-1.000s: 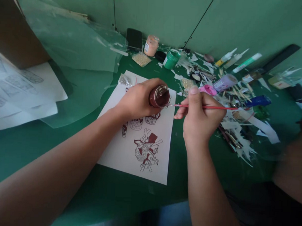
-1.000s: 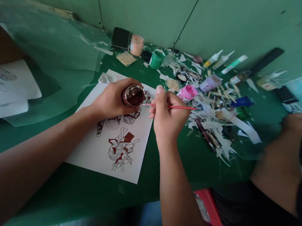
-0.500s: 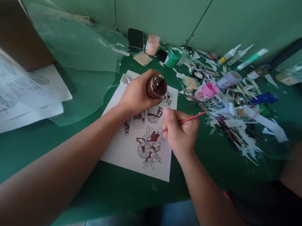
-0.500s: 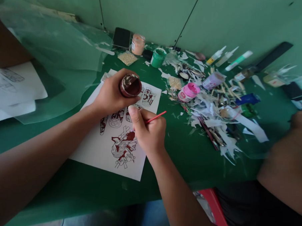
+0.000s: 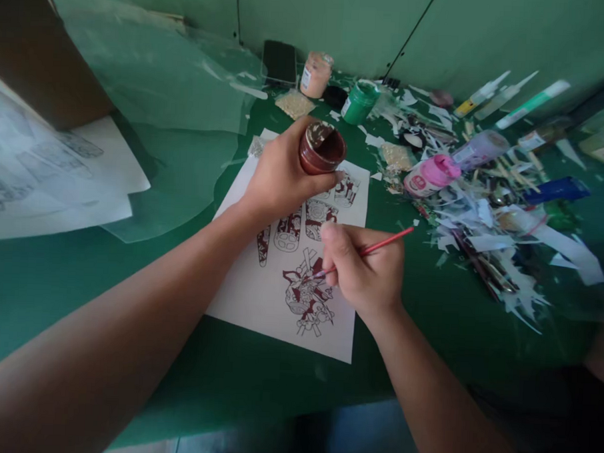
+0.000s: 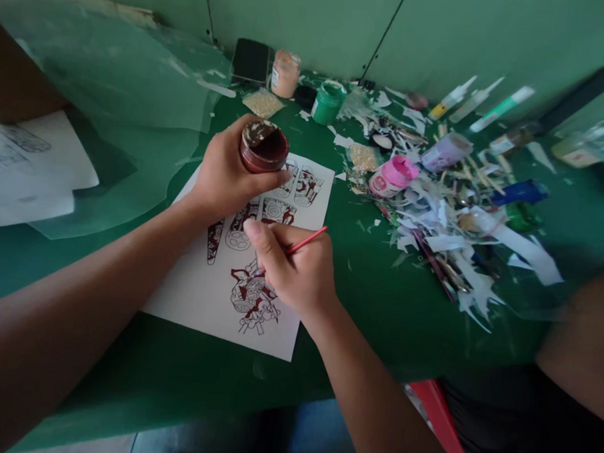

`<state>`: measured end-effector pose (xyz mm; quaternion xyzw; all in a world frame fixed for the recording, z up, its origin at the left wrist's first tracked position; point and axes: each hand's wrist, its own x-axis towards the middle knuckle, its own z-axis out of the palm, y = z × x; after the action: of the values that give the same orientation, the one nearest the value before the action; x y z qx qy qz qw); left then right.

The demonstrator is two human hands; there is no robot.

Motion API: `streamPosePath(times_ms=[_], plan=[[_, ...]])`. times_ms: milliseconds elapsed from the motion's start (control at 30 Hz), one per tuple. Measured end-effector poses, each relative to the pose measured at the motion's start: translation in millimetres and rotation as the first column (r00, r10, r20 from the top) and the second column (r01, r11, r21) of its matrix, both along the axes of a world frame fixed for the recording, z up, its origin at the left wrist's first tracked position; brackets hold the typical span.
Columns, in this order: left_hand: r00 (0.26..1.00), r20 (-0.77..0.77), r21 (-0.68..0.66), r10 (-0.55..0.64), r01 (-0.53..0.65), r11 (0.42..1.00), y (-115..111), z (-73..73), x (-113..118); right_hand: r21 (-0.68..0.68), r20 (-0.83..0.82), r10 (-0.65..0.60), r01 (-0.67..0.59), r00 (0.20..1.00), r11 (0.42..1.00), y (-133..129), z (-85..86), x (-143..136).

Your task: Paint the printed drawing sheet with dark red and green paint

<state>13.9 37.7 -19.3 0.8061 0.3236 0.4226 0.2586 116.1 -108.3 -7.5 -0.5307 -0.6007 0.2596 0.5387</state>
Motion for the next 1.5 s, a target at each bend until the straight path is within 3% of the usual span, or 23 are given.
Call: streamPosePath(times_ms=[133, 367, 800, 1167, 1300, 1500], plan=[[0.997, 0.056, 0.031, -0.043, 0.041, 0.999, 1, -1.9, 1, -0.047, 0.020, 0.020, -0.019, 1.000, 0.999, -1, 1.7, -4], [0.998, 0.010, 0.075, -0.067, 0.066, 0.995, -1, -2.5, 0, -0.057, 0.104, 0.007, -0.001, 0.995, 0.998, -2, 0.9, -4], [0.999, -0.019, 0.082, -0.039, 0.041, 0.996, -4, -1.2, 2, 0.035, 0.210, -0.068, 0.062, 0.975, 0.997, -2, 5.3, -6], [0.998, -0.035, 0.069, -0.059, 0.061, 0.996, -3, 0.9, 1, 0.082, 0.121, -0.093, 0.084, 0.988, 0.993, -2, 6.8, -5], [0.999, -0.020, 0.062, -0.030, 0.031, 0.998, -4, 2.3, 1, 0.011, 0.045, -0.143, 0.142, 0.989, 0.990, -14, 2.6, -1], [0.999, -0.009, 0.048, -0.033, 0.033, 0.998, -4, 2.2, 2, -0.035, 0.025, -0.341, 0.341, 0.940, 0.939, -45, -5.0, 4]])
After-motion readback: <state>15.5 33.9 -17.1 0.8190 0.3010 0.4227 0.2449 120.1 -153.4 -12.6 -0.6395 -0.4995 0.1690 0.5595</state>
